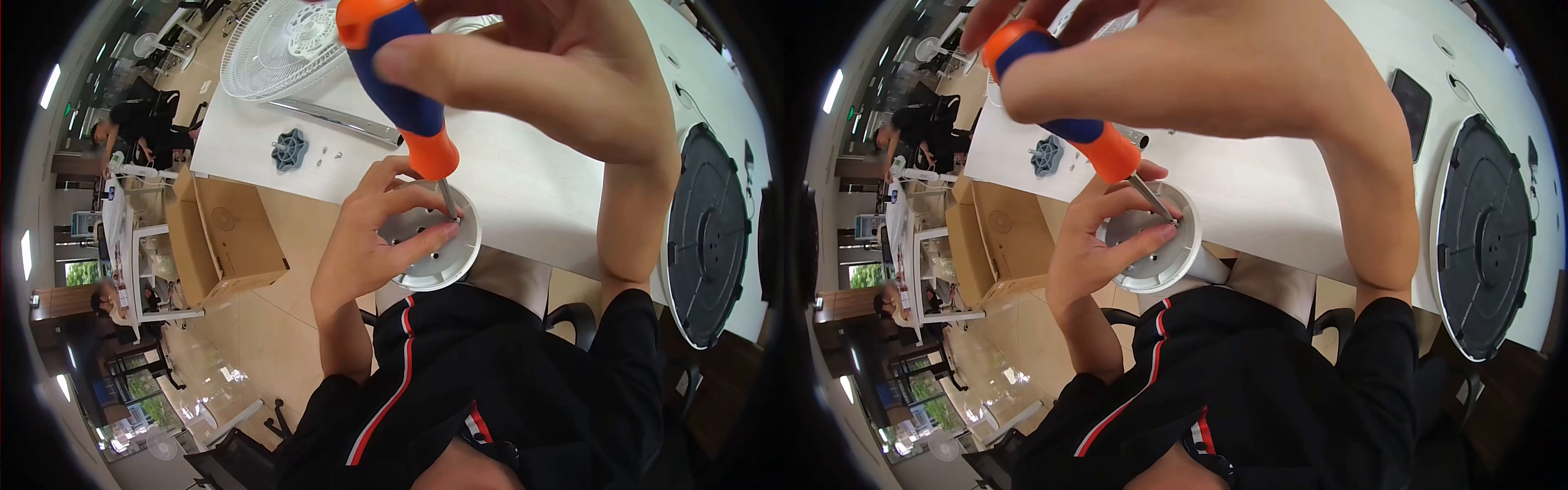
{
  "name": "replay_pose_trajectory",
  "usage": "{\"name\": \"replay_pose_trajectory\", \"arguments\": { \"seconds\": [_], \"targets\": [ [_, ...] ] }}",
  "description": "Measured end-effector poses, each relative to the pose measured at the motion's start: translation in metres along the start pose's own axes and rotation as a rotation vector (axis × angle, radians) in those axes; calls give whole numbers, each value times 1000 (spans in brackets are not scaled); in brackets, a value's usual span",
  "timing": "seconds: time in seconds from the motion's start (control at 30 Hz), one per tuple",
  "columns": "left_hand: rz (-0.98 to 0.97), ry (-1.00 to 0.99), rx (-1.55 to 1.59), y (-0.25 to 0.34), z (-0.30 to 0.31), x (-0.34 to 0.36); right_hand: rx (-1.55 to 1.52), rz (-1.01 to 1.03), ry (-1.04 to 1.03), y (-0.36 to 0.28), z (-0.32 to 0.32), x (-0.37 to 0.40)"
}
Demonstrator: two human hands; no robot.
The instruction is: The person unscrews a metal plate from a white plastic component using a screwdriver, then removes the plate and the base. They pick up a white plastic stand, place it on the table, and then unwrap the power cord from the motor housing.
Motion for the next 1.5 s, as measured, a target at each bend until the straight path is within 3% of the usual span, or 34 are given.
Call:
{"name": "replay_pose_trajectory", "arguments": {
  "seconds": [0.77,1.07,1.5],
  "targets": [
    [-2,27,85,-1,5,-4,-34,23,-14,0,-4,-1],
    [164,352,461,-40,24,7,-25,25,-35,0,-7,1],
    [151,384,499,-49,21,9,-19,26,-67,7,-25,-9]
  ]
}}
Point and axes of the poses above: each hand's wrist, its own x-axis away from the middle knuckle, its own z-axis out of the back of the hand, y = z × x, the point moved 9 cm from there along -x, towards the middle knuckle, and after that the axes turned 4 degrees about y, right-handed, at the moved point
